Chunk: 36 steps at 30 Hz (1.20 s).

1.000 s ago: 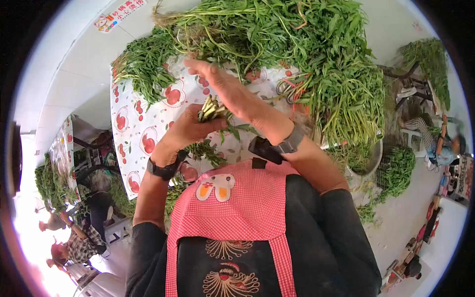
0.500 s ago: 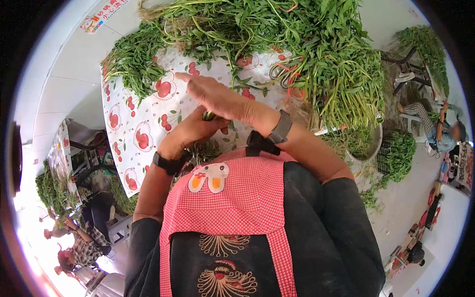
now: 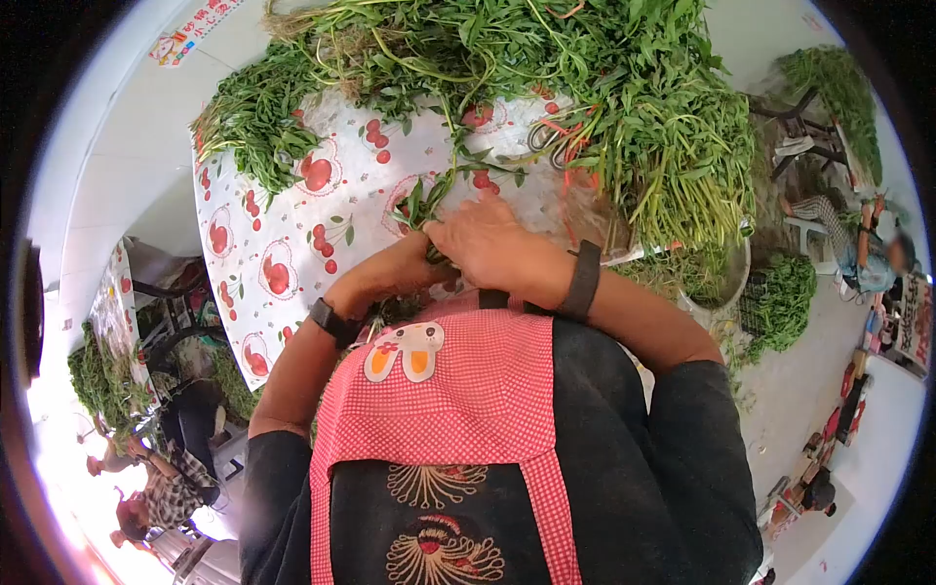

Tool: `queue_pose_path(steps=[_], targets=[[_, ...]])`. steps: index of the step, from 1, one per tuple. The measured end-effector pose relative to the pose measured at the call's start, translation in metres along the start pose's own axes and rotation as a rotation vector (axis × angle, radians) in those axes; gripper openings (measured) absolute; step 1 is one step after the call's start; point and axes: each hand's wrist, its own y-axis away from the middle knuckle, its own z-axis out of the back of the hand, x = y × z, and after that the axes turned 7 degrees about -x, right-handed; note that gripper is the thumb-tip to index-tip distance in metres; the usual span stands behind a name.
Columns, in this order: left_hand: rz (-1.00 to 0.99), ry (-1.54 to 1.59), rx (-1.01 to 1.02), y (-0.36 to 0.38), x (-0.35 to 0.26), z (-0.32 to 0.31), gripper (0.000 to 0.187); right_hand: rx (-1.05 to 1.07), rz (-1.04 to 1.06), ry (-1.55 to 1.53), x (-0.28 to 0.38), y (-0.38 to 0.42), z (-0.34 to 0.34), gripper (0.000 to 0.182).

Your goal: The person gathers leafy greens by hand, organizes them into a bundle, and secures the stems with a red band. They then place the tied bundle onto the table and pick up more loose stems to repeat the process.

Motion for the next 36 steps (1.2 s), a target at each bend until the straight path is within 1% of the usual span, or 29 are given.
queue_pose_path(steps=[1,2,4,5,6,7,8,10,11,13,14,16,17,19,20,21,22,23,24,26,27,29,30,32,34,35,36], targets=[[0.086,0.02,0.123,0.0,0.0,0.0,0.026,0.123,-0.08,-0.066,0.0,-0.002,-0.004,0.046],[0.085,0.019,0.127,0.002,-0.007,0.001,0.026,0.123,-0.084,-0.067,0.003,-0.004,-0.003,0.046],[0.17,-0.116,0.153,0.007,-0.021,0.003,0.016,0.37,-0.132,0.005,0.008,-0.009,0.003,0.018],[0.171,-0.117,0.155,0.005,-0.014,0.001,0.016,0.371,-0.132,0.002,0.008,-0.01,0.001,0.018],[0.218,0.006,0.207,0.002,-0.001,-0.001,0.014,0.354,-0.132,-0.03,0.009,-0.01,-0.003,0.016],[0.264,0.128,0.257,-0.001,0.011,-0.003,0.016,0.338,-0.133,-0.061,0.009,-0.009,-0.007,0.015],[0.265,0.127,0.26,-0.002,0.017,0.0,0.016,0.337,-0.135,-0.063,0.009,-0.009,-0.011,0.015],[0.374,0.349,0.434,-0.006,0.027,0.008,0.018,0.243,-0.071,-0.133,0.007,-0.011,-0.019,0.017],[0.372,0.35,0.433,-0.006,0.029,0.011,0.018,0.243,-0.07,-0.131,0.008,-0.011,-0.021,0.017],[0.301,0.264,0.43,-0.008,0.033,0.016,0.015,0.219,-0.097,-0.113,0.009,-0.015,-0.023,0.018],[0.306,0.272,0.43,-0.008,0.033,0.017,0.015,0.225,-0.093,-0.117,0.01,-0.017,-0.021,0.018],[0.097,0.079,0.229,-0.007,0.036,0.018,0.017,0.249,-0.159,-0.087,0.01,-0.021,-0.018,0.018],[0.108,0.088,0.237,-0.005,0.038,0.018,0.017,0.26,-0.158,-0.098,0.011,-0.022,-0.02,0.018],[-0.061,-0.204,0.034,-0.006,0.038,0.022,0.028,0.285,-0.201,-0.088,0.007,-0.024,-0.021,0.017],[-0.152,-0.401,-0.067,-0.003,0.037,0.022,0.038,0.291,-0.203,-0.088,0.006,-0.024,-0.026,0.017],[-0.153,-0.396,-0.065,0.002,0.038,0.018,0.038,0.25,-0.212,-0.067,0.005,-0.023,-0.032,0.017],[-0.173,-0.489,-0.179,0.008,0.039,0.013,0.039,0.207,-0.221,-0.046,0.005,-0.022,-0.038,0.019],[-0.191,-0.581,-0.294,0.011,0.038,0.009,0.04,0.211,-0.221,-0.045,0.008,-0.024,-0.035,0.019],[-0.19,-0.577,-0.293,0.011,0.038,0.007,0.04,0.223,-0.227,-0.031,0.01,-0.025,-0.031,0.017],[-0.112,-0.772,-0.364,0.009,0.037,0.002,0.033,0.239,-0.235,-0.018,0.014,-0.027,-0.027,0.017],[-0.111,-0.768,-0.363,0.009,0.04,-0.001,0.033,0.223,-0.216,0.007,0.016,-0.028,-0.027,0.016],[-0.266,-0.773,-0.483,0.008,0.046,-0.008,0.02,0.206,-0.202,0.039,0.02,-0.031,-0.027,0.016],[-0.278,-0.769,-0.483,0.007,0.046,-0.009,0.02,0.198,-0.178,0.07,0.022,-0.032,-0.028,0.015],[-0.117,-0.57,-0.405,0.004,0.043,-0.012,0.022,0.19,-0.173,0.116,0.021,-0.032,-0.032,0.015],[-0.139,-0.506,-0.364,0.004,0.046,-0.013,0.023,0.14,-0.083,0.147,0.018,-0.029,-0.04,0.015],[-0.139,-0.447,-0.326,0.002,0.051,-0.012,0.023,0.141,-0.095,0.156,0.018,-0.027,-0.047,0.015],[-0.299,-0.406,-0.347,0.0,0.06,-0.009,0.024,0.097,-0.083,0.111,0.017,-0.026,-0.053,0.013]])
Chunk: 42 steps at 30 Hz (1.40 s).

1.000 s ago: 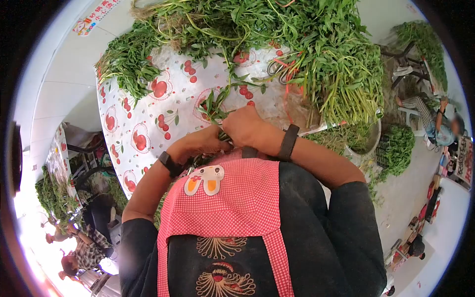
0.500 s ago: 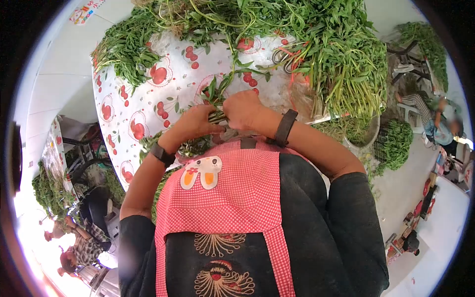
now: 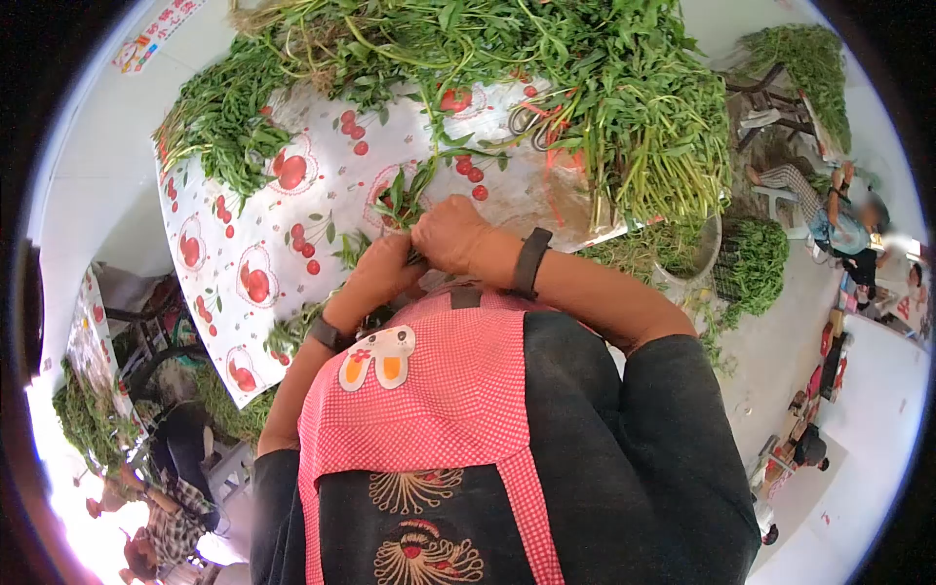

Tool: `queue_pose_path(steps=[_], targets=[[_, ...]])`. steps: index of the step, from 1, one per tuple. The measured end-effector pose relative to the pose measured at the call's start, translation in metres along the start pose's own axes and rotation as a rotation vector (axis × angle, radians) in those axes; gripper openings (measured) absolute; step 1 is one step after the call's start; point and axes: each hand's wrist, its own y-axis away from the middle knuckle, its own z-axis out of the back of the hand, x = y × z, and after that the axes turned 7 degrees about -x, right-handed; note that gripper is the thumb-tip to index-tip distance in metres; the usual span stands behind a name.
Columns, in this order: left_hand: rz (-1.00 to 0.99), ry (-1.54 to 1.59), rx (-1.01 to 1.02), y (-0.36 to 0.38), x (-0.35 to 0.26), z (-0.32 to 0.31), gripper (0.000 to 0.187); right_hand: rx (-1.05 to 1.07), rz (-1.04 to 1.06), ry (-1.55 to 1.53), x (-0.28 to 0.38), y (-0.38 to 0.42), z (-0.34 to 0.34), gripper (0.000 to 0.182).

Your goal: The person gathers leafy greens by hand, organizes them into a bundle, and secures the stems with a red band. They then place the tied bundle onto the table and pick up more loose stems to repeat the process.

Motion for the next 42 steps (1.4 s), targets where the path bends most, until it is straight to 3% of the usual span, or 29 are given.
queue_pose_path(steps=[1,4,7,14,16,20,22,29,32,34,38,40,41,42], targets=[[-0.011,0.004,0.001,0.0,0.009,-0.001,0.024,-0.043,0.013,-0.046,-0.001,0.0,-0.006,0.013],[0.006,0.206,0.293,0.002,0.008,0.013,0.023,-0.028,0.019,-0.125,0.0,0.0,-0.012,0.014],[-0.089,0.224,0.236,0.009,0.008,0.012,0.027,0.053,0.019,-0.121,0.002,0.001,-0.01,0.015],[-0.097,0.023,0.095,0.016,0.018,-0.01,0.029,0.094,-0.014,-0.288,-0.029,0.013,0.003,0.02],[0.072,-0.116,0.04,0.013,0.018,-0.007,0.032,-0.157,-0.122,-0.417,-0.063,0.01,0.002,0.023],[0.074,-0.087,-0.026,0.012,0.042,-0.016,0.032,-0.416,-0.384,-0.638,-0.135,0.026,0.004,0.02],[0.107,-0.068,-0.035,0.011,0.039,-0.016,0.032,-0.526,-0.546,-0.593,-0.164,0.045,0.002,0.017],[0.088,-0.092,-0.085,0.012,0.038,-0.019,0.031,-0.503,-0.718,-0.484,-0.196,0.107,-0.029,0.015],[0.095,-0.111,-0.087,0.012,0.041,-0.022,0.031,-0.421,-0.809,-0.304,-0.181,0.098,-0.034,0.019],[0.099,-0.12,-0.095,0.012,0.041,-0.023,0.031,-0.231,-0.865,-0.172,-0.157,0.091,-0.022,0.028],[0.101,-0.125,-0.092,0.011,0.037,-0.022,0.031,-0.14,-0.948,-0.171,-0.155,0.084,-0.044,0.037],[0.096,-0.129,-0.091,0.012,0.037,-0.021,0.031,-0.332,-0.833,-0.363,-0.168,0.086,-0.075,0.04],[0.095,-0.129,-0.09,0.012,0.039,-0.021,0.031,-0.332,-0.834,-0.364,-0.166,0.087,-0.072,0.04],[0.094,-0.11,-0.1,0.012,0.041,-0.022,0.031,-0.315,-0.846,-0.575,-0.163,0.09,-0.069,0.039]])
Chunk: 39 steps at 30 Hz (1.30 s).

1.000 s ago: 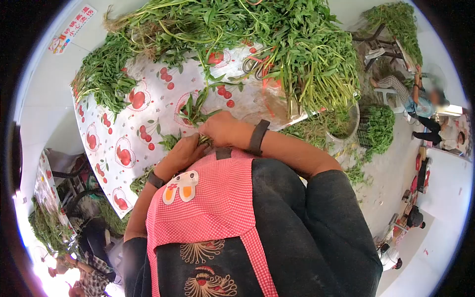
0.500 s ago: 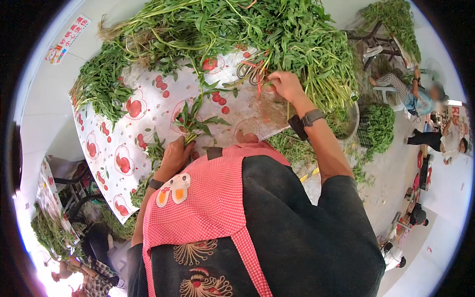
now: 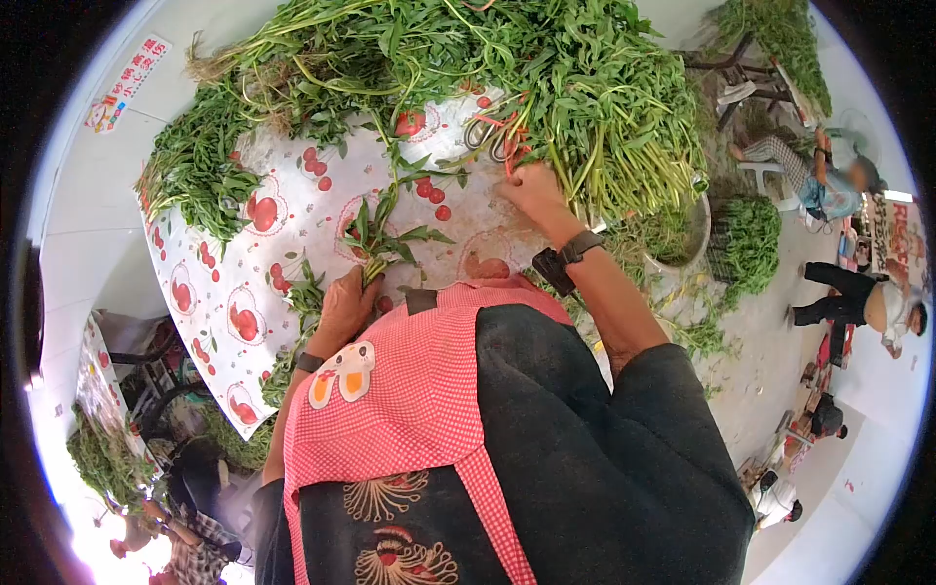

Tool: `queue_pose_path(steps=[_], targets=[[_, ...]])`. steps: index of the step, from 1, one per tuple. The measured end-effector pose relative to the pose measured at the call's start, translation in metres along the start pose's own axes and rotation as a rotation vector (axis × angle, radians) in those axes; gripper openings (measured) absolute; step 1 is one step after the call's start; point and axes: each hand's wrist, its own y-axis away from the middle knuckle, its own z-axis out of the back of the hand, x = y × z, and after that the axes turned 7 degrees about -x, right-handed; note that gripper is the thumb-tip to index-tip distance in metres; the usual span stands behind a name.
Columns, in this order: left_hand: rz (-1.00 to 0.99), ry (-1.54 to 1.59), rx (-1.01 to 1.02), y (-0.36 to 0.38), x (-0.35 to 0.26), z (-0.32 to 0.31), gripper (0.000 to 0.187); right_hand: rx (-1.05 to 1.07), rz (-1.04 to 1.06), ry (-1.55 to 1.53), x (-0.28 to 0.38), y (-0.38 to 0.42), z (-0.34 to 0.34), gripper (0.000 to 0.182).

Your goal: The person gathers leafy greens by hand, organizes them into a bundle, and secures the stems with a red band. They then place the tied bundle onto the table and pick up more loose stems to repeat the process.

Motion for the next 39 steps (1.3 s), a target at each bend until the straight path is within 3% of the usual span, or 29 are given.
queue_pose_path(steps=[2,4,8,10,13,14,15,17,21,26,28,30,32,33,35,37,39], targets=[[0.0,0.025,-0.006,0.0,0.0,0.0,0.03,0.088,-0.063,-0.172,0.005,0.01,0.004,0.037],[0.023,0.059,-0.02,0.001,-0.002,0.002,0.03,0.264,-0.42,-0.764,0.014,0.02,0.002,0.03],[0.027,0.126,-0.064,-0.003,-0.005,0.01,0.028,0.286,-0.429,-0.937,0.065,0.048,0.003,0.027],[-0.019,0.322,-0.157,-0.006,-0.017,0.026,0.025,0.502,-0.339,-1.011,0.093,0.058,-0.001,0.019],[0.145,0.492,-0.024,-0.013,-0.033,0.052,0.026,0.492,-0.284,-1.058,0.121,0.06,-0.005,0.017],[0.093,0.576,-0.051,-0.017,-0.035,0.052,0.025,0.434,-0.268,-1.118,0.128,0.056,-0.01,0.015],[0.099,0.573,-0.056,-0.018,-0.036,0.056,0.025,0.442,-0.265,-1.119,0.135,0.056,-0.012,0.015],[0.268,0.802,0.144,-0.021,-0.045,0.065,0.026,0.416,-0.232,-1.149,0.149,0.054,-0.012,0.015],[0.314,1.061,0.149,-0.024,-0.048,0.062,0.029,0.402,-0.141,-1.158,0.165,0.054,-0.03,0.017],[0.356,1.164,0.27,-0.027,-0.033,0.054,0.025,0.377,-0.083,-1.092,0.167,0.056,-0.044,0.018],[0.41,1.314,0.311,-0.027,-0.023,0.051,0.022,0.4,-0.115,-1.049,0.164,0.062,-0.043,0.019],[0.414,1.269,0.33,-0.025,-0.02,0.052,0.023,0.427,-0.144,-1.01,0.164,0.069,-0.041,0.02],[0.418,1.225,0.34,-0.028,-0.016,0.053,0.024,0.091,0.132,-0.608,0.164,0.07,-0.037,0.025],[0.426,1.191,0.317,-0.031,-0.014,0.052,0.023,0.103,0.132,-0.604,0.168,0.068,-0.031,0.025],[0.461,1.149,0.301,-0.022,-0.016,0.049,0.022,-0.181,0.477,-0.484,0.176,0.068,-0.019,0.029],[0.422,1.197,0.286,-0.029,-0.023,0.052,0.021,-0.107,0.532,-0.424,0.172,0.064,-0.014,0.033],[0.425,1.207,0.296,-0.031,-0.028,0.052,0.022,0.131,0.478,-0.481,0.158,0.065,-0.028,0.04]])
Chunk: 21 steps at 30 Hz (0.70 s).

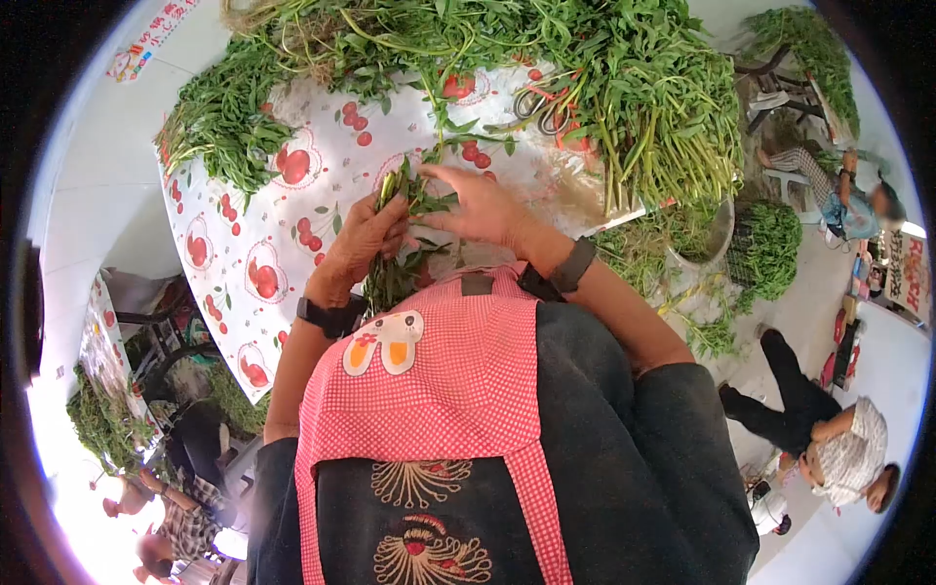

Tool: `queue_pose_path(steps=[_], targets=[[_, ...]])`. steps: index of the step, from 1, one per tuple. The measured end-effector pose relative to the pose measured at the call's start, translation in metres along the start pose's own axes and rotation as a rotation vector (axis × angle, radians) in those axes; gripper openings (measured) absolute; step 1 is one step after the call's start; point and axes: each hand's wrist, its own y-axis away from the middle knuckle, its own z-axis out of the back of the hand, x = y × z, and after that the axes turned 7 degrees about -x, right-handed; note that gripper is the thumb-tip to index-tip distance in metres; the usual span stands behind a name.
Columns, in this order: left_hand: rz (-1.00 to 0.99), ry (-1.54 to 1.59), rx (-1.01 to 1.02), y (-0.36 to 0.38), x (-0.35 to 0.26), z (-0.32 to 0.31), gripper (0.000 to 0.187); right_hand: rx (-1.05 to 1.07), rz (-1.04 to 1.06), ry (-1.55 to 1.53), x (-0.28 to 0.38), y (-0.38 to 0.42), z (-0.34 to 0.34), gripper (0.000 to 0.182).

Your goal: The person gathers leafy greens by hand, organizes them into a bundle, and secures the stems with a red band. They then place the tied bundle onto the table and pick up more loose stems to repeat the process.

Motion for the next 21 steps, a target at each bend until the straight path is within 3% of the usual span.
queue_pose_path(steps=[1,2,4,5,7,11,13,17,21], targets=[[-0.03,-0.057,0.009,0.002,-0.001,-0.003,0.022,0.122,-0.124,-0.091,-0.023,0.001,-0.003,0.041],[-0.065,-0.116,0.016,0.003,-0.004,-0.005,0.023,0.125,-0.115,-0.099,-0.022,0.0,0.004,0.041],[-0.052,-0.247,0.007,0.005,-0.01,-0.009,0.022,0.482,-0.53,-0.085,-0.012,-0.005,0.023,0.026],[-0.033,-0.37,0.009,0.007,-0.01,-0.012,0.022,0.486,-0.531,-0.087,-0.013,-0.003,0.03,0.026],[-0.095,-0.355,0.023,0.007,-0.004,-0.026,0.022,0.412,-0.002,0.133,-0.014,-0.006,0.044,0.02],[-0.21,-0.489,0.092,-0.001,0.015,-0.031,0.031,0.507,0.06,0.256,0.03,-0.02,0.076,0.018],[-0.188,-0.621,0.1,-0.003,0.022,-0.032,0.033,0.447,0.272,0.43,0.041,-0.027,0.077,0.014],[-0.229,-0.848,0.159,0.006,0.014,-0.049,0.039,0.412,0.187,0.139,0.036,-0.047,0.064,0.012],[-0.258,-0.782,0.2,0.009,0.013,-0.054,0.04,0.306,0.134,0.079,0.021,-0.059,0.045,0.015]])
